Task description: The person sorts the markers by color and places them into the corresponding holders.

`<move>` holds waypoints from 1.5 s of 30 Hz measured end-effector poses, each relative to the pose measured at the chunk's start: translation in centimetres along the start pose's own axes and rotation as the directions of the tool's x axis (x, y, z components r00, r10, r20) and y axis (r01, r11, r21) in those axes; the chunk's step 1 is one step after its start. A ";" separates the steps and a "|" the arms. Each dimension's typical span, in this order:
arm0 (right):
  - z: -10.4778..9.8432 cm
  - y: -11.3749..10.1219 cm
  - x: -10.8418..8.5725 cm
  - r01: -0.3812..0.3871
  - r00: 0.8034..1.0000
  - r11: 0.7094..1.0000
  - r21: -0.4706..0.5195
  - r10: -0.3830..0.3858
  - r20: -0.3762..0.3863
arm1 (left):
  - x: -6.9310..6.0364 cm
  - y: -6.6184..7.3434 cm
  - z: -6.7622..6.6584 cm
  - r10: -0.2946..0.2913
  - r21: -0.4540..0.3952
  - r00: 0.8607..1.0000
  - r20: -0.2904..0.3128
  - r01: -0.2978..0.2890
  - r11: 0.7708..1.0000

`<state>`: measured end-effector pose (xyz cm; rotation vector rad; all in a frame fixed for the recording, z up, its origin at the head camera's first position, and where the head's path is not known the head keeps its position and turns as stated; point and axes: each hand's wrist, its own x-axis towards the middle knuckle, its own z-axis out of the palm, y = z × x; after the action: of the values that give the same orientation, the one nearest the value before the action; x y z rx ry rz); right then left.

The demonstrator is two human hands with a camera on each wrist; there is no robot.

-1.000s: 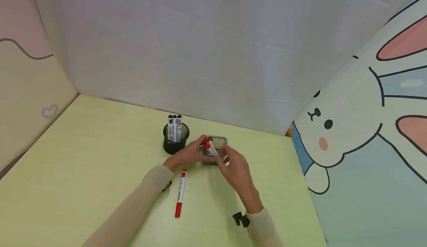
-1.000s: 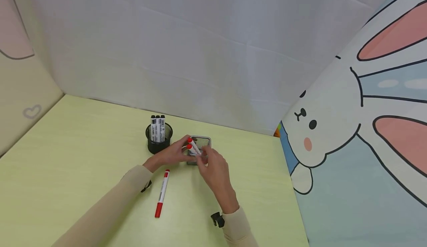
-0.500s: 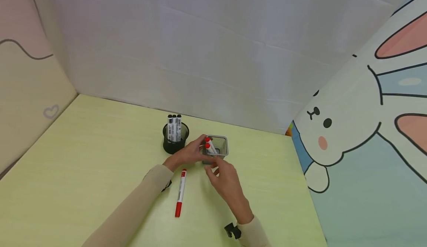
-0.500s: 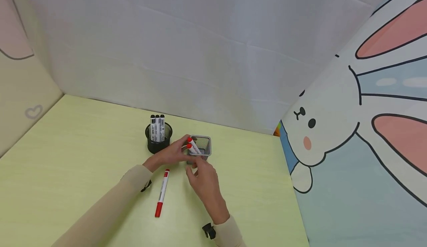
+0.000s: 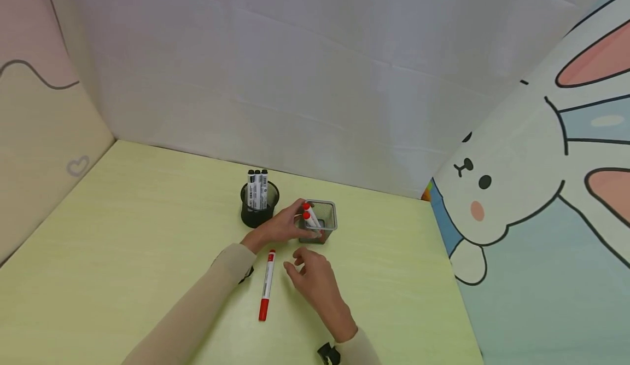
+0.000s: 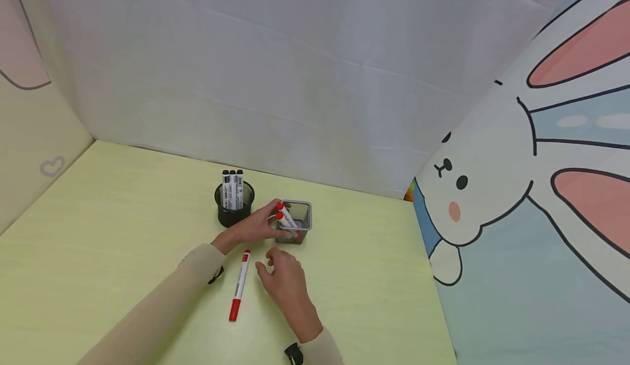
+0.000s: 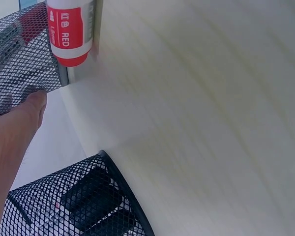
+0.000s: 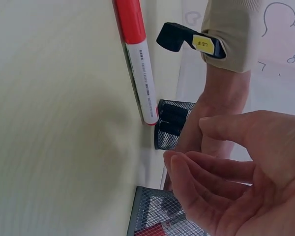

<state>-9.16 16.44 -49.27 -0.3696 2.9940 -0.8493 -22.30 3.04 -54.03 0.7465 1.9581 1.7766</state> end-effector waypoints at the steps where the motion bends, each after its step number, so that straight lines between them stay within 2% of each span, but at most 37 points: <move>1: 0.2 0.0 0.0 0.005 1.000 1.000 -0.004 -0.005 0.000 | 0.0 0.0 0.0 -0.001 0.000 1.000 -0.001 0.001 1.000; 13: 2.4 -0.8 -0.6 0.050 0.997 0.999 -0.006 -0.050 0.060 | 0.0 0.1 0.2 0.002 0.015 1.000 -0.010 -0.002 1.000; 29: 4.3 -2.0 -0.5 -0.037 0.993 0.999 -0.014 0.038 0.110 | 0.0 0.4 0.2 0.011 0.001 1.000 -0.018 -0.011 1.000; 34: 4.4 -2.0 -0.4 -0.025 0.996 1.000 -0.011 0.026 0.089 | 0.1 0.5 0.2 0.002 -0.022 1.000 -0.011 -0.002 1.000; 37: 4.3 -2.1 -0.4 -0.029 0.996 0.999 0.013 0.028 0.088 | 0.1 0.5 0.2 -0.014 -0.016 1.000 -0.014 0.014 1.000; 40: 4.0 -2.0 -0.4 -0.066 0.991 0.996 0.057 0.058 0.124 | 0.0 0.5 0.2 -0.024 -0.011 1.000 -0.018 0.024 1.000; 45: 3.3 -1.5 -0.5 -0.117 0.982 0.983 0.139 0.094 0.164 | -0.1 0.4 0.2 -0.007 0.008 1.000 -0.024 0.007 1.000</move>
<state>-8.11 13.64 -51.35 -0.2579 2.7582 -0.9750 -22.06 3.14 -53.62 0.7229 1.9824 1.7823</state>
